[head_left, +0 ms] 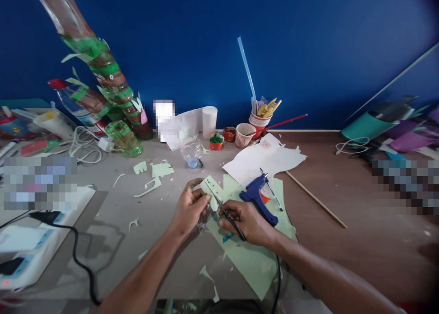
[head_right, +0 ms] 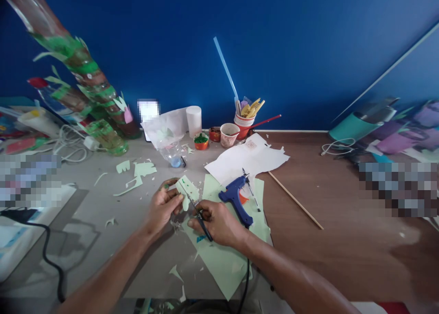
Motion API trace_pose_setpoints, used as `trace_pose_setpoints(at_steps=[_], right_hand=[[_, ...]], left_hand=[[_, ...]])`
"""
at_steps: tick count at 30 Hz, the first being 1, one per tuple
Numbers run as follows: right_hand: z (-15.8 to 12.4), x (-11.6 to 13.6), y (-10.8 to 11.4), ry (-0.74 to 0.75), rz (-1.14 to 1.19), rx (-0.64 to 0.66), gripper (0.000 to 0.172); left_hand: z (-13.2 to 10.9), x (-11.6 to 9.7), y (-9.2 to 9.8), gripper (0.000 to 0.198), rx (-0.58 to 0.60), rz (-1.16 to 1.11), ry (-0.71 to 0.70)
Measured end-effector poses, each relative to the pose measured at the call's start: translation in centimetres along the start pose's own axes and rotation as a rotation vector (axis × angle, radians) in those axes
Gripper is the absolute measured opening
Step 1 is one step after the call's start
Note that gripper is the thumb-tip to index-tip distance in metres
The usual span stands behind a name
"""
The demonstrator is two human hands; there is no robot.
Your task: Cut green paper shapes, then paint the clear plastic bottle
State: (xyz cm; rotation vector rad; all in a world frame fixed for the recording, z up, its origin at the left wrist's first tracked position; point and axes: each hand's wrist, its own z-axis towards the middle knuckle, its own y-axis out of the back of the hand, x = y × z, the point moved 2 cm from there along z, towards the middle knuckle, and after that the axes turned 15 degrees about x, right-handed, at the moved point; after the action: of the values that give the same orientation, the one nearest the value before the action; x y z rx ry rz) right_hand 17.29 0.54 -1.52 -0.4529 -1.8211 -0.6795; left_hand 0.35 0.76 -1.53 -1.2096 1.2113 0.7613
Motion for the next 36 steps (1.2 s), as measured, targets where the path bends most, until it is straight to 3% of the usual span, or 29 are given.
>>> trace_pose_setpoints(at_steps=[36], right_hand=[[-0.08,0.54,0.1,0.015,-0.047,-0.012,0.027]], left_hand=[[0.01,0.48,0.26,0.04,0.028,0.006,-0.013]])
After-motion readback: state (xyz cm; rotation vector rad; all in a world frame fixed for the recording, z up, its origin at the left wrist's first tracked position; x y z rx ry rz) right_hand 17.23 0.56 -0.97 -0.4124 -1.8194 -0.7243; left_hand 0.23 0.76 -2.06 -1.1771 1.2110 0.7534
